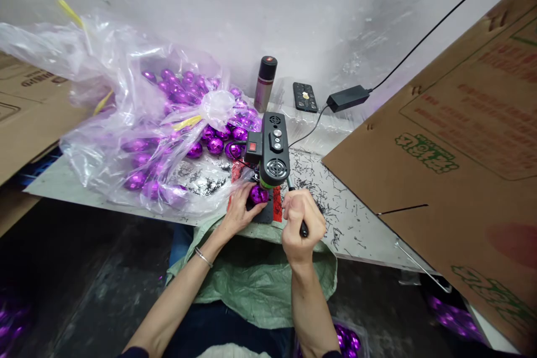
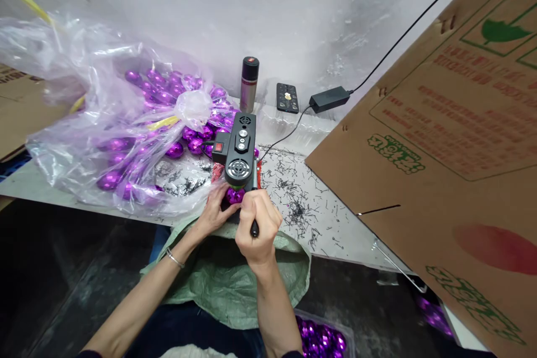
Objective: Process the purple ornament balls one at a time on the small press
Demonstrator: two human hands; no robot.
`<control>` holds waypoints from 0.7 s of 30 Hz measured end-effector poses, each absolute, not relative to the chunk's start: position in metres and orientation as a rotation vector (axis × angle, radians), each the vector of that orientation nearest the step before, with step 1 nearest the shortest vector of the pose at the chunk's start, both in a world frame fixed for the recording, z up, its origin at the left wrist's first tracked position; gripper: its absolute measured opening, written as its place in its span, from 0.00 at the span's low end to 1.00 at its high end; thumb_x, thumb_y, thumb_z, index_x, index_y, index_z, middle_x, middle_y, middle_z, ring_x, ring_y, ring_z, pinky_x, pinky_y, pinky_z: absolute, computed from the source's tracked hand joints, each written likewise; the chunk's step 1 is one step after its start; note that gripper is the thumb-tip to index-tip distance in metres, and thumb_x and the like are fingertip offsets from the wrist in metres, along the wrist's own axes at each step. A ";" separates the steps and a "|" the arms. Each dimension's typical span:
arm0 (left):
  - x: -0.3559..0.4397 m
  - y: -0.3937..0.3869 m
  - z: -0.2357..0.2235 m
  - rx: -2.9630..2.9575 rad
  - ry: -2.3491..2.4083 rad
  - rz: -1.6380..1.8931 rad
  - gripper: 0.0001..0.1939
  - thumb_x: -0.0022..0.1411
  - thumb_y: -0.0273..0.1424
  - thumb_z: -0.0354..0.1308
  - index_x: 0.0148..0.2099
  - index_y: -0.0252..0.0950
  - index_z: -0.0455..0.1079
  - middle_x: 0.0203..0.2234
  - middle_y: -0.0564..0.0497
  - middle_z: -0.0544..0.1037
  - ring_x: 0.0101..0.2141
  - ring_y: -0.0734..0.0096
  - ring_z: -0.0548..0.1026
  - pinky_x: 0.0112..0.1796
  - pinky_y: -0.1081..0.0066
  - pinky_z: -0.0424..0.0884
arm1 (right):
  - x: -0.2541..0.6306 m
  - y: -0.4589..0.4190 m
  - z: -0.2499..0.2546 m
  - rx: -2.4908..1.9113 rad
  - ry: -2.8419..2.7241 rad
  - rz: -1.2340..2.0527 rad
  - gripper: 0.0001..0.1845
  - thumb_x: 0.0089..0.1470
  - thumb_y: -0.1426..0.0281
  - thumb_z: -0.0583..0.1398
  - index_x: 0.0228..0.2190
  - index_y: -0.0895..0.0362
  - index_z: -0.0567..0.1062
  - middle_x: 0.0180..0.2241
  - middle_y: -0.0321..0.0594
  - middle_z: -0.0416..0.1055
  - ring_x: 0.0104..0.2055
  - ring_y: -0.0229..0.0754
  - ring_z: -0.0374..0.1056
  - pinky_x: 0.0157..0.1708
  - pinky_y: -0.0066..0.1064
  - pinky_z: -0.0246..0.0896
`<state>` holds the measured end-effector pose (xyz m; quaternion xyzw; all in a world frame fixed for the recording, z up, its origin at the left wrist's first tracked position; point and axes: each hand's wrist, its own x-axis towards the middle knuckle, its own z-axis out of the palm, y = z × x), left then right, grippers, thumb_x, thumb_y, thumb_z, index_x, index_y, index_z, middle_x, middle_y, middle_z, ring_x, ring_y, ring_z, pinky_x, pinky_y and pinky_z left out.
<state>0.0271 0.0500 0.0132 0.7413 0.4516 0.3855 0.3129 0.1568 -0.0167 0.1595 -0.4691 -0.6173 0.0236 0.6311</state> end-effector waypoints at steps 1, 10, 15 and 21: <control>0.028 0.050 0.012 1.936 1.173 1.039 0.31 0.66 0.45 0.64 0.64 0.36 0.67 0.58 0.37 0.76 0.60 0.47 0.74 0.61 0.50 0.68 | 0.157 -0.017 0.159 -1.074 -1.412 0.052 0.17 0.66 0.79 0.52 0.25 0.54 0.65 0.25 0.34 0.65 0.30 0.35 0.64 0.31 0.31 0.58; 0.025 0.051 0.008 1.841 1.103 1.047 0.31 0.65 0.44 0.66 0.65 0.37 0.68 0.58 0.38 0.78 0.59 0.49 0.75 0.61 0.51 0.70 | 0.158 -0.017 0.134 -1.066 -1.465 -0.087 0.16 0.65 0.79 0.51 0.26 0.53 0.64 0.24 0.34 0.64 0.27 0.37 0.64 0.27 0.31 0.57; 0.025 0.051 0.009 1.818 1.098 1.046 0.30 0.64 0.45 0.66 0.64 0.37 0.69 0.58 0.39 0.78 0.58 0.49 0.76 0.60 0.50 0.71 | 0.158 -0.012 0.114 -1.027 -1.490 -0.178 0.17 0.67 0.75 0.49 0.25 0.52 0.62 0.24 0.35 0.65 0.25 0.36 0.62 0.25 0.30 0.56; 0.026 0.051 0.009 1.808 1.100 1.060 0.30 0.64 0.45 0.66 0.63 0.37 0.70 0.56 0.39 0.79 0.57 0.49 0.77 0.59 0.50 0.72 | 0.157 -0.008 0.102 -0.991 -1.484 -0.234 0.17 0.67 0.73 0.48 0.25 0.52 0.62 0.24 0.34 0.64 0.24 0.36 0.60 0.26 0.31 0.58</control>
